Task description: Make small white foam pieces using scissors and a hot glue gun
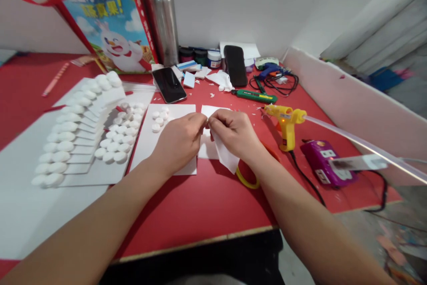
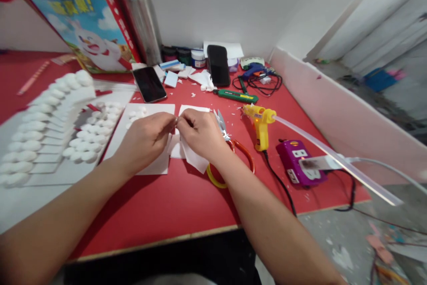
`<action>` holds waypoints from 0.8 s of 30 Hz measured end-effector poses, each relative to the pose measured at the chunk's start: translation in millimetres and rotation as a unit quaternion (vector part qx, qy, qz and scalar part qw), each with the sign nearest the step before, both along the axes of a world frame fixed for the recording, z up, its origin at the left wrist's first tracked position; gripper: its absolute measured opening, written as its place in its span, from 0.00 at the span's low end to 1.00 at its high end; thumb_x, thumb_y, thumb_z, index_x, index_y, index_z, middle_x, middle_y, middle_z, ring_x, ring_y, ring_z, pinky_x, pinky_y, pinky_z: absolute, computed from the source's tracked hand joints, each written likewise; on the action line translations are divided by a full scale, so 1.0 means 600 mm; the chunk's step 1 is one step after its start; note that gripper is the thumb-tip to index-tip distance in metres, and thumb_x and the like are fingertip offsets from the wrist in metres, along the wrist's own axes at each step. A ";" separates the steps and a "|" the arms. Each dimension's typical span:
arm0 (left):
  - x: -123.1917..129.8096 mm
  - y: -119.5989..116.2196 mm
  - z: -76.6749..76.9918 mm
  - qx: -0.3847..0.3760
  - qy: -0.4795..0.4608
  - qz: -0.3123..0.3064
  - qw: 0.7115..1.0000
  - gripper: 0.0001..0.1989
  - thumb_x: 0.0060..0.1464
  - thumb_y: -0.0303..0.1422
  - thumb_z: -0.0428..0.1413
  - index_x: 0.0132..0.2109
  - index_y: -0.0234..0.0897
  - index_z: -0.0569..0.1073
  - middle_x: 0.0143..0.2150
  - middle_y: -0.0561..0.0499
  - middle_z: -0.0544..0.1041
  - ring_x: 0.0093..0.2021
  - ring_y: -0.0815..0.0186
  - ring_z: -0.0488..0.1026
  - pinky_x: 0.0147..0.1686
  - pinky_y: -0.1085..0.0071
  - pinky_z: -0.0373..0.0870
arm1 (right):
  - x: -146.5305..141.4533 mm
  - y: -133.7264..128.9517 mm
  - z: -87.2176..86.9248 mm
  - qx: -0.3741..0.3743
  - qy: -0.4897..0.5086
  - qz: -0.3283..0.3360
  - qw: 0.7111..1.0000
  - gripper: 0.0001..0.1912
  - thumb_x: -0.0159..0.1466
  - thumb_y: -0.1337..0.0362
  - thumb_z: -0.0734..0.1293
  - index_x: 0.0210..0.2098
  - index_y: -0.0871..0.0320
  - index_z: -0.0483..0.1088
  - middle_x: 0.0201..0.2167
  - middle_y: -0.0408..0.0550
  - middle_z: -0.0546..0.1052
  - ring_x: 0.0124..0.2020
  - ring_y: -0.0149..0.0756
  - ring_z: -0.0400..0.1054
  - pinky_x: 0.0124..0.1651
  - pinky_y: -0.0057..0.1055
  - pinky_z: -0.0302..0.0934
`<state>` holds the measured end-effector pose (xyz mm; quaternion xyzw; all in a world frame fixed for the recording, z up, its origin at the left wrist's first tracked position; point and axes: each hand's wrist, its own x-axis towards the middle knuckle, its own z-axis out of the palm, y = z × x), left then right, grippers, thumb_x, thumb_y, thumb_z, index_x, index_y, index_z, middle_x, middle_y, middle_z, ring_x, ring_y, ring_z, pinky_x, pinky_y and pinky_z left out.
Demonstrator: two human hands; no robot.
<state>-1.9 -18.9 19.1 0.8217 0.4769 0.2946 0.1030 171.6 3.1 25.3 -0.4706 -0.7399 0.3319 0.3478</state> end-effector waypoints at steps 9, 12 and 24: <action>-0.001 -0.003 0.009 -0.061 -0.166 -0.017 0.984 0.13 0.70 0.34 0.51 0.42 0.37 0.80 0.28 0.53 0.77 0.28 0.68 0.72 0.34 0.71 0.66 | 0.010 0.003 0.006 -0.154 0.165 0.051 0.973 0.15 0.66 0.56 0.68 0.27 0.59 0.74 0.22 0.45 0.75 0.22 0.29 0.65 0.27 0.28 0.56; 0.001 -0.005 0.010 -0.038 -0.165 -0.010 0.985 0.12 0.69 0.32 0.52 0.42 0.36 0.80 0.32 0.51 0.80 0.30 0.68 0.73 0.34 0.71 0.66 | 0.009 0.003 0.013 -0.264 0.232 0.054 0.935 0.16 0.63 0.54 0.73 0.27 0.61 0.75 0.20 0.45 0.75 0.17 0.27 0.63 0.20 0.26 0.54; 0.002 0.003 -0.003 -0.051 -0.253 0.029 0.966 0.09 0.66 0.31 0.57 0.43 0.36 0.82 0.33 0.51 0.82 0.30 0.69 0.75 0.32 0.72 0.69 | 0.003 0.009 0.023 -0.484 0.395 0.022 0.780 0.13 0.73 0.66 0.62 0.34 0.63 0.74 0.25 0.49 0.79 0.21 0.31 0.73 0.27 0.29 0.75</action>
